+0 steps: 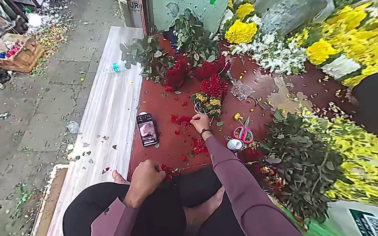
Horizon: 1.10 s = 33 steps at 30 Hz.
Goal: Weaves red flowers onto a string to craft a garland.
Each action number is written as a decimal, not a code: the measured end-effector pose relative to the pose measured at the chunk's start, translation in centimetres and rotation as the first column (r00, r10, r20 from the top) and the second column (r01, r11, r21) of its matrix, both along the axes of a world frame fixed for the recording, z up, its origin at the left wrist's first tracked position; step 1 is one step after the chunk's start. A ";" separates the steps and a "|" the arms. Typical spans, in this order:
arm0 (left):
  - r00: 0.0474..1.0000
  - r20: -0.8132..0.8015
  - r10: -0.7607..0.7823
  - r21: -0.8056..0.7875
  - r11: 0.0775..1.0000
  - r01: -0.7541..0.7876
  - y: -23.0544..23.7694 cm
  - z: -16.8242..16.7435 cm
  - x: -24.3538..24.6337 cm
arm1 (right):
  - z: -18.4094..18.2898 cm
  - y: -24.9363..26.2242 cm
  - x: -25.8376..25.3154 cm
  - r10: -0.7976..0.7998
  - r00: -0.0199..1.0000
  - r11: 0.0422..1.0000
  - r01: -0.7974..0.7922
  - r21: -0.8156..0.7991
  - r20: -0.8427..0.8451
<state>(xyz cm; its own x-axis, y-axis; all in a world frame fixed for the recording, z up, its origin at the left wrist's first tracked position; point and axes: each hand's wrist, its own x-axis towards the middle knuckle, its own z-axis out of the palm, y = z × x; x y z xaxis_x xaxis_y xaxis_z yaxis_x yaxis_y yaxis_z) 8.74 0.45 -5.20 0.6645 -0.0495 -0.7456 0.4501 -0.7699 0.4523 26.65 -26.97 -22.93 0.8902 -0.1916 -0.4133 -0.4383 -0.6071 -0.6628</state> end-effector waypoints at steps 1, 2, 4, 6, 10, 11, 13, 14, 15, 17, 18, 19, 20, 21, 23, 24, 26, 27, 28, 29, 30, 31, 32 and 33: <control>1.000 0.010 -0.013 -0.009 1.000 0.013 0.0 0.0 0.0 | 0.7 0.0 -0.1 -0.018 1.000 0.999 0.018 0.042 0.001; 1.000 0.017 -0.022 -0.013 1.000 0.022 -0.1 -0.1 0.0 | 1.2 -0.2 0.0 -0.013 1.000 0.997 0.014 0.078 -0.013; 0.999 0.019 -0.035 -0.008 0.999 0.035 -0.1 -0.2 0.0 | 0.8 -0.6 0.7 0.029 0.999 0.990 -0.023 0.136 -0.044; 0.999 0.018 -0.041 -0.006 0.999 0.041 -0.1 -0.1 -0.1 | 0.4 -0.7 0.6 0.062 0.997 0.981 -0.053 0.186 -0.044; 0.999 0.024 -0.028 -0.015 0.999 0.029 0.1 0.0 -0.3 | 2.5 -0.5 -1.3 0.086 0.993 0.975 -0.068 0.210 -0.081; 0.999 0.025 -0.025 -0.013 1.000 0.026 0.3 0.0 -0.4 | 2.2 -0.6 -1.4 0.085 0.992 0.974 -0.063 0.220 -0.093; 0.999 0.030 -0.014 -0.015 1.000 0.014 0.4 0.0 -0.4 | 2.0 -0.6 -1.4 0.086 0.990 0.969 -0.057 0.239 -0.112; 1.000 0.029 -0.008 -0.015 1.000 0.009 0.4 0.1 -0.4 | 2.3 -0.6 -1.6 0.095 0.989 0.969 -0.065 0.237 -0.117; 1.000 0.031 -0.005 -0.016 1.000 0.006 0.4 0.1 -0.3 | 2.7 -0.6 -1.8 0.098 0.989 0.970 -0.070 0.234 -0.110; 0.999 0.033 -0.012 -0.016 1.000 0.013 0.4 0.1 -0.3 | 2.7 -0.5 -2.2 0.091 0.992 0.973 -0.071 0.220 -0.083; 0.999 0.033 -0.018 -0.015 1.000 0.019 0.3 0.0 -0.3 | 2.8 -0.4 -2.4 0.081 0.993 0.973 -0.061 0.222 -0.080; 0.999 0.030 -0.022 -0.014 1.000 0.023 0.2 0.0 -0.3 | 3.0 -0.2 -2.7 0.065 0.994 0.972 -0.043 0.233 -0.089; 0.999 0.026 -0.026 -0.013 1.000 0.026 0.2 0.0 -0.2 | 3.6 0.1 -3.0 0.048 0.994 0.967 -0.021 0.253 -0.101; 0.999 0.024 -0.027 -0.013 1.000 0.027 0.2 -0.1 -0.2 | 4.2 0.4 -3.4 0.035 0.995 0.962 -0.007 0.274 -0.098; 0.999 0.023 -0.026 -0.013 1.000 0.026 0.2 0.0 -0.2 | 5.7 0.9 -4.2 0.031 0.998 0.939 -0.010 0.344 -0.057; 0.999 0.024 -0.028 -0.010 1.000 0.028 0.2 0.0 -0.2 | 6.4 1.2 -4.6 0.035 0.999 0.919 -0.020 0.393 -0.030; 0.999 0.028 -0.036 -0.002 0.999 0.036 0.1 0.0 -0.2 | 7.5 1.6 -5.6 0.048 0.999 0.881 -0.034 0.472 -0.018; 0.999 0.027 -0.042 0.001 0.999 0.042 0.1 -0.1 -0.1 | 8.1 1.8 -6.1 0.060 0.998 0.864 -0.039 0.502 -0.025; 0.999 0.025 -0.048 0.003 0.999 0.048 0.0 -0.1 -0.1 | 8.6 2.0 -6.6 0.066 0.997 0.850 -0.038 0.525 -0.034; 0.998 0.027 -0.051 0.004 0.999 0.051 -0.1 -0.2 -0.1 | 9.1 2.3 -7.2 0.065 0.997 0.838 -0.033 0.544 -0.039; 0.998 0.029 -0.050 0.002 0.999 0.050 -0.1 -0.2 -0.1 | 9.5 2.5 -7.6 0.061 0.998 0.829 -0.032 0.558 -0.035; 0.998 0.034 -0.044 -0.002 0.999 0.045 -0.1 -0.3 -0.2 | 9.7 2.6 -8.0 0.064 0.998 0.818 -0.041 0.573 -0.021; 0.999 0.036 -0.039 -0.006 0.999 0.039 -0.1 -0.2 -0.2 | 9.9 2.7 -8.4 0.070 0.998 0.806 -0.057 0.589 0.001; 0.999 0.036 -0.034 -0.008 0.999 0.034 -0.1 -0.2 -0.2 | 10.1 2.8 -8.7 0.077 0.997 0.792 -0.078 0.606 0.028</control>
<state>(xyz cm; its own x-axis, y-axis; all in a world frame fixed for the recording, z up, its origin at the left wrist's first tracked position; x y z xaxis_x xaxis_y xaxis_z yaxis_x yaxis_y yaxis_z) 8.51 0.34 -5.40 0.6886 -0.0788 -0.7208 0.4070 -0.7807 0.4742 17.95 -24.16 -12.84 0.8922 0.1672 -0.4196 -0.4056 -0.1125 -0.9071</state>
